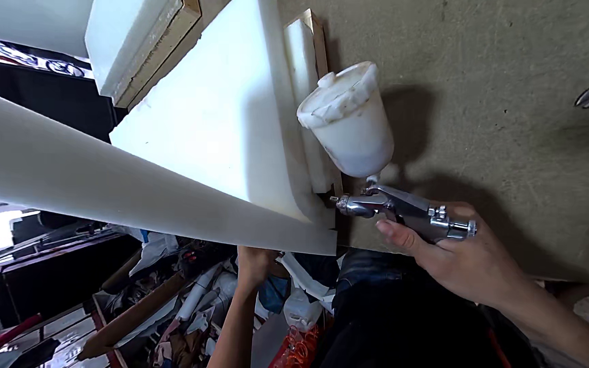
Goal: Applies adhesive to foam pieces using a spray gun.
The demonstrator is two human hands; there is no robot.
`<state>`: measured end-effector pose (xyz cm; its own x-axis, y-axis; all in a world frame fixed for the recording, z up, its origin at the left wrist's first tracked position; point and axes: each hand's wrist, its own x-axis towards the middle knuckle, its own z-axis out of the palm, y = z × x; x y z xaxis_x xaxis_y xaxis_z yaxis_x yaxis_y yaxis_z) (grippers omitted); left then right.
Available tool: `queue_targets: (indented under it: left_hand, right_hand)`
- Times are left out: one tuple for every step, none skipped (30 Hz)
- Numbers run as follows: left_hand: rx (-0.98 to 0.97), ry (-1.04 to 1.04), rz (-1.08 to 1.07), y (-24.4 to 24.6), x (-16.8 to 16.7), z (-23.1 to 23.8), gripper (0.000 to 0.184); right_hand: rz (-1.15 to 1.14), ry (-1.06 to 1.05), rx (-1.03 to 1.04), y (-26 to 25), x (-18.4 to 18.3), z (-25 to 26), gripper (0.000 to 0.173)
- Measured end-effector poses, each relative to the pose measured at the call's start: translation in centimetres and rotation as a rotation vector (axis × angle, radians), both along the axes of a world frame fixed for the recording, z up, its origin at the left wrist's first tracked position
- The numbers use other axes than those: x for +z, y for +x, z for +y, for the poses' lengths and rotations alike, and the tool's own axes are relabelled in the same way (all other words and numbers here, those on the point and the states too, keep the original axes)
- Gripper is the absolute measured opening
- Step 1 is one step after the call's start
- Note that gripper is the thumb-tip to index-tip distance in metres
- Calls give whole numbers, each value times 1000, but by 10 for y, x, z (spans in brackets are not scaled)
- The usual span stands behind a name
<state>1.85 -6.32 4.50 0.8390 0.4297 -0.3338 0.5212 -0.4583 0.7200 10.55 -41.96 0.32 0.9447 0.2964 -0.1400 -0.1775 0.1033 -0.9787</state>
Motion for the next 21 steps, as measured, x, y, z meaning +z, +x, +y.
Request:
queue_targets:
  left_hand:
    - [-14, -36, -14, 0, -1, 1, 64]
    - [-26, -68, -34, 1, -2, 2, 64]
    - [-38, -90, -52, 1, -3, 3, 64]
    - [-54, -110, -67, 2, -4, 4, 65]
    - [-74, -128, -82, 1, -5, 6, 67]
    - [-89, -134, -95, 0, -6, 8, 69]
    - [-103, -131, -108, -2, -7, 11, 70]
    - [-120, -124, -118, -4, -7, 14, 71]
    - [-134, -118, -126, -5, -8, 16, 72]
    - [-139, -123, -136, -6, -8, 18, 72]
    - [-137, -133, -145, -6, -8, 18, 72]
    - [-136, -146, -151, -6, -8, 18, 73]
    - [-135, -153, -156, -5, -9, 18, 74]
    - [-132, -157, -161, -3, -10, 17, 75]
    - [-130, -159, -160, -2, -9, 15, 75]
    - [-121, -156, -160, -2, -8, 13, 75]
    - [-109, -153, -163, -2, -8, 11, 74]
    - [-97, -151, -171, -2, -9, 10, 75]
    - [-88, -152, -181, -2, -11, 10, 77]
    - [-78, -152, -199, -3, -14, 10, 77]
    - [-69, -156, -220, -4, -17, 10, 78]
  right_hand:
    - [-5, -24, -1, -7, -3, 0, 22]
    - [2, -55, 2, -16, -8, -1, 23]
    - [26, -83, 4, -27, -13, -1, 24]
    - [62, -100, 0, -37, -18, -1, 25]
    - [96, -107, -10, -44, -22, 0, 27]
    - [113, -107, -33, -50, -23, 2, 27]
    - [114, -102, -59, -55, -23, 4, 26]
    - [108, -90, -75, -60, -23, 5, 25]
    - [101, -87, -85, -65, -23, 6, 25]
    - [100, -103, -94, -70, -25, 7, 24]
    - [110, -131, -98, -76, -28, 7, 25]
    - [128, -162, -99, -80, -31, 7, 27]
    - [149, -180, -105, -83, -33, 6, 29]
    - [164, -174, -117, -84, -34, 6, 30]
    - [171, -145, -127, -84, -34, 5, 29]
    - [183, -93, -132, -84, -32, 5, 28]
    - [192, -40, -131, -85, -32, 3, 28]
    - [193, -5, -125, -88, -32, 1, 28]
    - [188, 19, -112, -92, -34, -1, 28]
    - [182, 30, -95, -97, -36, -3, 28]
    - [172, 39, -73, -105, -41, -4, 27]
